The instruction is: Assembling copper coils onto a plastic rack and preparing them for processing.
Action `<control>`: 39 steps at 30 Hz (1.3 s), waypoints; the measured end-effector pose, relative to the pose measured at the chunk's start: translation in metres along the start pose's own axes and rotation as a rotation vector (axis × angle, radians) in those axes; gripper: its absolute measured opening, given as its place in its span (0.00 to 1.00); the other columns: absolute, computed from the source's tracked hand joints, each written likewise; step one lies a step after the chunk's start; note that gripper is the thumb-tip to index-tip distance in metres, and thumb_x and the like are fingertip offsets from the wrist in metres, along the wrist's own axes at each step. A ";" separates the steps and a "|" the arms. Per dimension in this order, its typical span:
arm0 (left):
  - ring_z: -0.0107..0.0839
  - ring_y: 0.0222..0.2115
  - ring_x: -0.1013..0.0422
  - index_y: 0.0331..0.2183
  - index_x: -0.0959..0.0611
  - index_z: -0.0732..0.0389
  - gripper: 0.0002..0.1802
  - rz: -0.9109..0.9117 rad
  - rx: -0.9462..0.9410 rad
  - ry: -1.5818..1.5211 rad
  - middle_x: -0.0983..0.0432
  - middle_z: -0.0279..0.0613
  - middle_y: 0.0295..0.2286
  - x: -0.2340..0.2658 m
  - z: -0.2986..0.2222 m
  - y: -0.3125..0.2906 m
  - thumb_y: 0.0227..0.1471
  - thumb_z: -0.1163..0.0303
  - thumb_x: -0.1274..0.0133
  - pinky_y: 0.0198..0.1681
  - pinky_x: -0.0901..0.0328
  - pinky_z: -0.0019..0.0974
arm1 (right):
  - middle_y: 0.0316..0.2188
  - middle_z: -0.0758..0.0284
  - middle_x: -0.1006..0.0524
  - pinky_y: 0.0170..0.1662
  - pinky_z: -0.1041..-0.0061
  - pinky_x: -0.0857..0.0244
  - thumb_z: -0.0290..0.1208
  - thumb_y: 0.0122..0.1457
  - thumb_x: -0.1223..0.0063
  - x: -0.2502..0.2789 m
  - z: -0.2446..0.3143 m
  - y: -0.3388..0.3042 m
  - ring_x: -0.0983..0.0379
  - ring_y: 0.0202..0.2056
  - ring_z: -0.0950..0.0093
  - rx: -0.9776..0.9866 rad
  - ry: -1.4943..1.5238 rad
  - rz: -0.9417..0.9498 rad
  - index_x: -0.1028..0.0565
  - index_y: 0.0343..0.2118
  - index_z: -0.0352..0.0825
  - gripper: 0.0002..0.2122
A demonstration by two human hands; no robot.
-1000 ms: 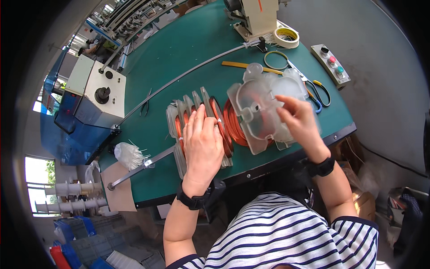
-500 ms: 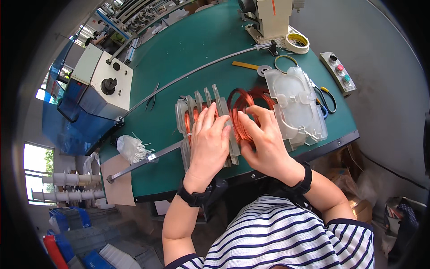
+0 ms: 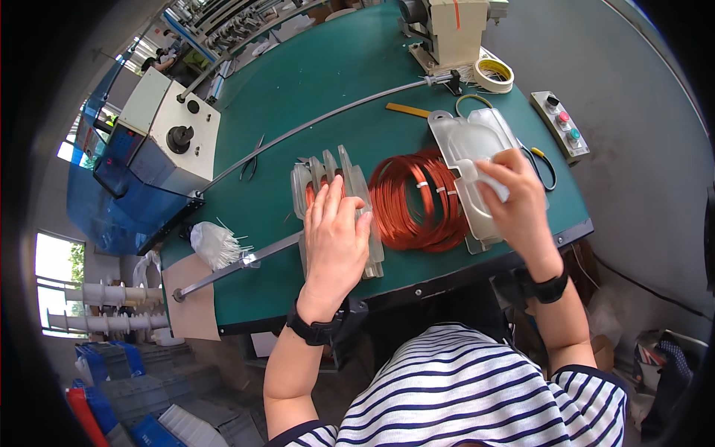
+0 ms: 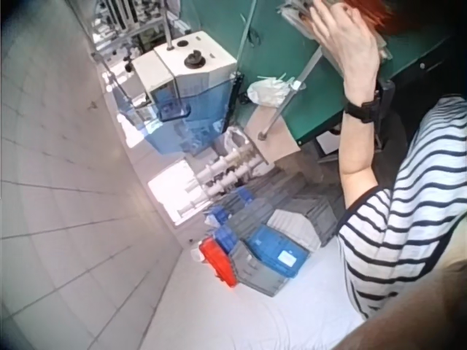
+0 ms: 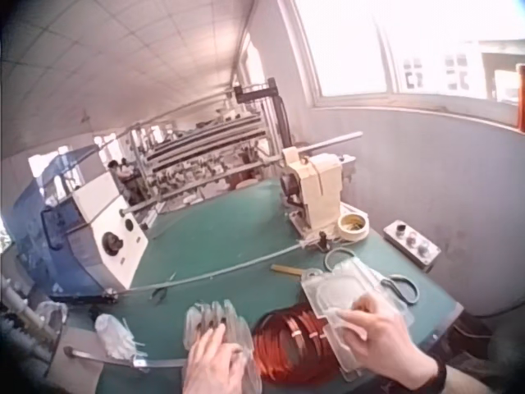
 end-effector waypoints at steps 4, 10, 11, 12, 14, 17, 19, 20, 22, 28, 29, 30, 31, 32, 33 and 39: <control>0.51 0.55 0.46 0.39 0.27 0.64 0.13 -0.041 -0.017 -0.071 0.41 0.56 0.53 0.004 0.000 0.006 0.53 0.68 0.53 0.57 0.50 0.48 | 0.19 0.57 0.28 0.27 0.66 0.35 0.35 0.48 0.42 -0.086 0.060 -0.018 0.27 0.23 0.60 0.007 0.138 0.410 0.32 0.47 0.27 0.25; 0.51 0.56 0.47 0.37 0.27 0.64 0.09 -0.048 0.088 -0.041 0.42 0.57 0.54 0.007 0.019 0.002 0.51 0.74 0.53 0.57 0.49 0.48 | 0.16 0.58 0.28 0.24 0.70 0.37 0.21 0.45 0.52 -0.038 0.025 0.015 0.29 0.18 0.64 -0.109 0.295 0.112 0.28 0.41 0.27 0.17; 0.51 0.56 0.47 0.36 0.26 0.63 0.08 -0.017 0.071 -0.014 0.42 0.57 0.54 0.007 0.019 0.001 0.50 0.74 0.54 0.57 0.49 0.48 | 0.16 0.63 0.29 0.23 0.76 0.40 0.18 0.46 0.52 -0.016 0.006 0.016 0.33 0.16 0.74 -0.209 0.341 0.120 0.27 0.41 0.25 0.16; 0.51 0.56 0.47 0.35 0.25 0.62 0.08 0.008 0.050 0.010 0.41 0.56 0.54 0.007 0.018 0.001 0.50 0.75 0.54 0.57 0.49 0.48 | 0.14 0.66 0.31 0.22 0.79 0.41 0.17 0.47 0.53 0.003 -0.020 0.018 0.38 0.16 0.81 -0.269 0.430 0.074 0.27 0.41 0.24 0.15; 0.52 0.56 0.47 0.35 0.24 0.61 0.08 -0.005 0.066 -0.058 0.42 0.56 0.54 0.012 0.013 0.000 0.51 0.75 0.55 0.58 0.49 0.46 | 0.17 0.65 0.30 0.24 0.77 0.39 0.17 0.47 0.50 0.039 -0.060 0.023 0.33 0.19 0.76 -0.255 0.259 0.068 0.25 0.38 0.25 0.13; 0.52 0.56 0.47 0.40 0.26 0.63 0.15 0.011 0.094 -0.122 0.39 0.54 0.53 0.010 0.018 -0.004 0.50 0.66 0.48 0.57 0.49 0.47 | 0.26 0.62 0.28 0.30 0.72 0.35 0.21 0.45 0.43 0.018 0.009 0.021 0.28 0.26 0.63 0.006 -0.040 -0.006 0.23 0.32 0.29 0.09; 0.52 0.56 0.45 0.41 0.27 0.64 0.16 0.031 0.035 -0.206 0.39 0.53 0.53 0.011 0.026 -0.006 0.50 0.67 0.48 0.57 0.48 0.47 | 0.26 0.61 0.27 0.29 0.70 0.34 0.29 0.47 0.42 -0.035 0.053 0.006 0.27 0.26 0.63 0.082 0.119 0.200 0.24 0.35 0.31 0.12; 0.52 0.55 0.45 0.41 0.27 0.64 0.16 0.045 -0.005 -0.253 0.39 0.52 0.54 0.007 0.030 -0.005 0.51 0.67 0.49 0.56 0.48 0.47 | 0.26 0.60 0.27 0.29 0.69 0.34 0.33 0.48 0.42 -0.060 0.070 -0.003 0.27 0.26 0.63 0.109 0.146 0.345 0.26 0.39 0.31 0.15; 0.52 0.56 0.46 0.41 0.27 0.63 0.16 0.015 -0.047 -0.266 0.41 0.53 0.54 0.010 0.032 -0.006 0.51 0.68 0.49 0.57 0.48 0.47 | 0.21 0.59 0.27 0.27 0.67 0.33 0.35 0.49 0.45 -0.095 0.090 -0.017 0.27 0.23 0.63 0.188 0.126 0.362 0.30 0.44 0.30 0.21; 0.55 0.55 0.46 0.38 0.29 0.62 0.15 -0.127 0.147 -0.133 0.47 0.62 0.55 0.018 0.040 -0.022 0.49 0.68 0.46 0.56 0.47 0.48 | 0.17 0.55 0.27 0.25 0.64 0.35 0.21 0.45 0.49 -0.049 0.057 0.006 0.27 0.22 0.59 -0.021 0.092 0.188 0.28 0.42 0.29 0.17; 0.55 0.54 0.44 0.38 0.29 0.62 0.15 -0.131 0.159 -0.161 0.47 0.63 0.55 0.020 0.041 -0.023 0.49 0.67 0.46 0.54 0.44 0.47 | 0.16 0.57 0.29 0.24 0.71 0.37 0.19 0.47 0.51 -0.026 0.046 0.009 0.29 0.19 0.68 -0.096 0.149 0.140 0.27 0.42 0.28 0.16; 0.56 0.52 0.41 0.38 0.28 0.62 0.16 -0.135 0.161 -0.197 0.48 0.63 0.55 0.021 0.040 -0.023 0.49 0.66 0.46 0.52 0.42 0.47 | 0.14 0.66 0.33 0.22 0.79 0.43 0.17 0.49 0.53 -0.002 0.022 0.012 0.37 0.17 0.80 -0.163 0.174 0.056 0.27 0.42 0.26 0.14; 0.56 0.52 0.41 0.38 0.28 0.62 0.16 -0.143 0.155 -0.206 0.48 0.63 0.55 0.024 0.037 -0.019 0.49 0.66 0.46 0.52 0.42 0.47 | 0.14 0.74 0.37 0.21 0.84 0.47 0.16 0.51 0.53 0.021 -0.008 0.019 0.44 0.18 0.87 -0.216 0.294 -0.032 0.27 0.43 0.26 0.15; 0.56 0.51 0.39 0.38 0.28 0.62 0.15 -0.092 0.177 -0.240 0.48 0.64 0.55 0.024 0.035 -0.019 0.49 0.65 0.46 0.51 0.40 0.46 | 0.15 0.76 0.36 0.22 0.85 0.48 0.16 0.51 0.53 0.040 -0.028 0.026 0.44 0.19 0.89 -0.339 0.358 -0.036 0.27 0.44 0.26 0.15; 0.56 0.49 0.37 0.38 0.28 0.62 0.15 -0.041 0.197 -0.276 0.47 0.64 0.55 0.022 0.034 -0.017 0.49 0.65 0.46 0.49 0.38 0.46 | 0.18 0.75 0.35 0.22 0.85 0.48 0.16 0.51 0.53 0.052 -0.054 0.027 0.43 0.21 0.89 -0.380 0.365 -0.026 0.27 0.45 0.26 0.16; 0.55 0.50 0.38 0.38 0.27 0.62 0.15 -0.054 0.237 -0.204 0.47 0.64 0.54 0.024 0.033 -0.020 0.50 0.65 0.48 0.49 0.37 0.46 | 0.35 0.59 0.29 0.38 0.69 0.34 0.17 0.43 0.48 -0.038 0.075 0.010 0.29 0.34 0.62 0.136 0.206 0.162 0.24 0.35 0.31 0.13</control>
Point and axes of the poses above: each hand's wrist, its own y-axis towards the middle knuckle, its own x-axis out of the back of the hand, z = x × y, the point moved 4 cm from there along y, towards the middle knuckle
